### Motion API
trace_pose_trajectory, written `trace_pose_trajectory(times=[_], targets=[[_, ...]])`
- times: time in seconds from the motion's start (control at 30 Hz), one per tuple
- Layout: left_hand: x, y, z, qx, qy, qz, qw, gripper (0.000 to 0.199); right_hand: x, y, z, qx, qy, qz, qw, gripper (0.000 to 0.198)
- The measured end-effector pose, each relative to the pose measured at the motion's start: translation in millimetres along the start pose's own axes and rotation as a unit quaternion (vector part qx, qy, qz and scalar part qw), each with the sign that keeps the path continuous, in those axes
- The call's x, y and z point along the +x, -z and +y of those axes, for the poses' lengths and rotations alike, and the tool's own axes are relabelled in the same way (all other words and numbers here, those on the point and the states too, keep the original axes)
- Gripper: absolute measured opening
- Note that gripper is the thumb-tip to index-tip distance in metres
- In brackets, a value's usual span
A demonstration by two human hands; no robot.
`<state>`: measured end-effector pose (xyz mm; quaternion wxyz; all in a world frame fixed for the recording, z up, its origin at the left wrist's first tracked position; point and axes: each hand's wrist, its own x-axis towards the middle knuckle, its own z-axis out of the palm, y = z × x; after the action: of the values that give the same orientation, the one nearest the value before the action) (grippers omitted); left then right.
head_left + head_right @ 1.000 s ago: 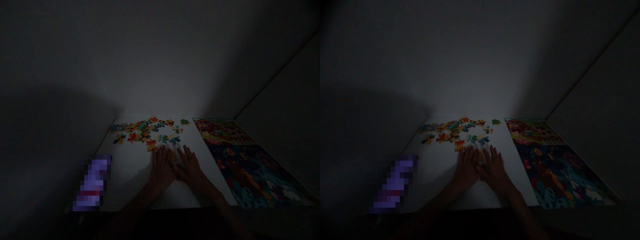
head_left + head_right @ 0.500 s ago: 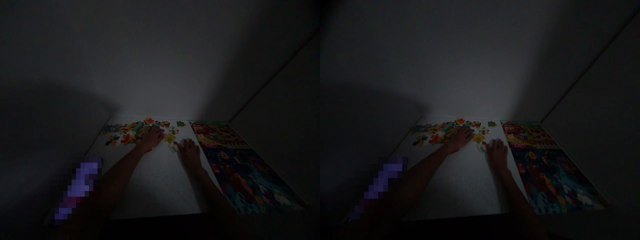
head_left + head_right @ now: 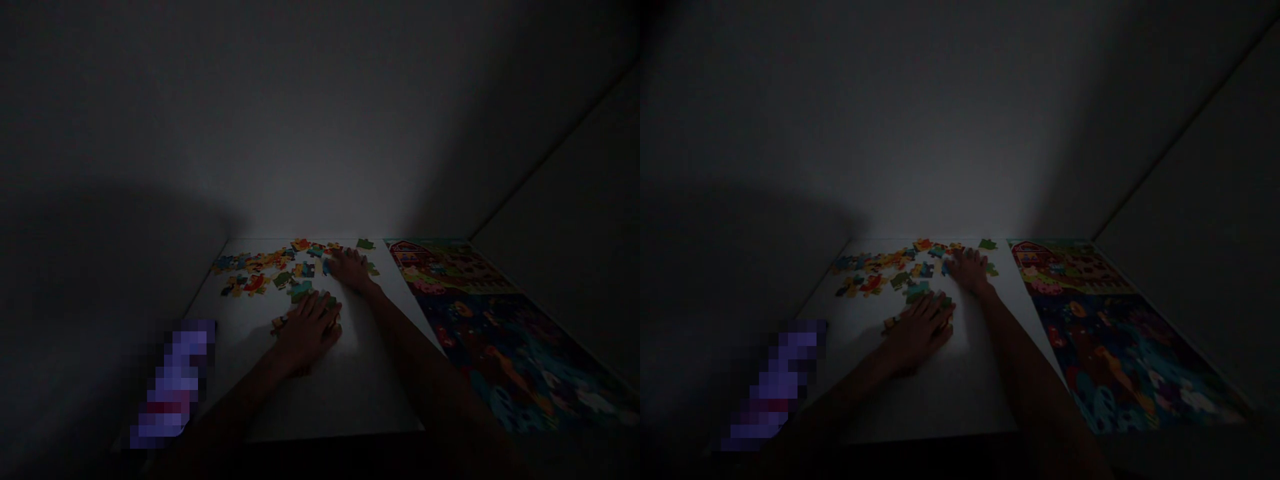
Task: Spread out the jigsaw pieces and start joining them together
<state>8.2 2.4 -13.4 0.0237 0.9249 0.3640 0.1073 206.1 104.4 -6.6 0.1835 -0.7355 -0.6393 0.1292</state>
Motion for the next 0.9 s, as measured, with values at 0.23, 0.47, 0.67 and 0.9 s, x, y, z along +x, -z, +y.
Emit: trace_pose_trajectory(times=[0.23, 0.47, 0.67, 0.9], targets=[[30.5, -0.6, 35.4, -0.011, -0.086, -0.011, 0.996, 0.047, -31.7, 11.7, -9.3, 0.161, 0.154, -0.092, 0.97, 0.055], [97.5, -12.8, 35.5, -0.002, -0.117, -0.078, 0.99, 0.047, -86.8, 16.2, 30.1, 0.156, 0.023, 0.134, 0.978, 0.057], [155.3, -21.8, 5.6, -0.012, -0.116, -0.099, 0.988, 0.054, -115.3, -5.5, 32.7, 0.01, -0.036, 0.123, 0.992, 0.074], [158.8, -7.5, -68.0, -0.003, 0.023, -0.067, 0.997, 0.051, -124.7, -12.6, 19.3, -0.101, 0.05, 0.025, 0.993, 0.073]])
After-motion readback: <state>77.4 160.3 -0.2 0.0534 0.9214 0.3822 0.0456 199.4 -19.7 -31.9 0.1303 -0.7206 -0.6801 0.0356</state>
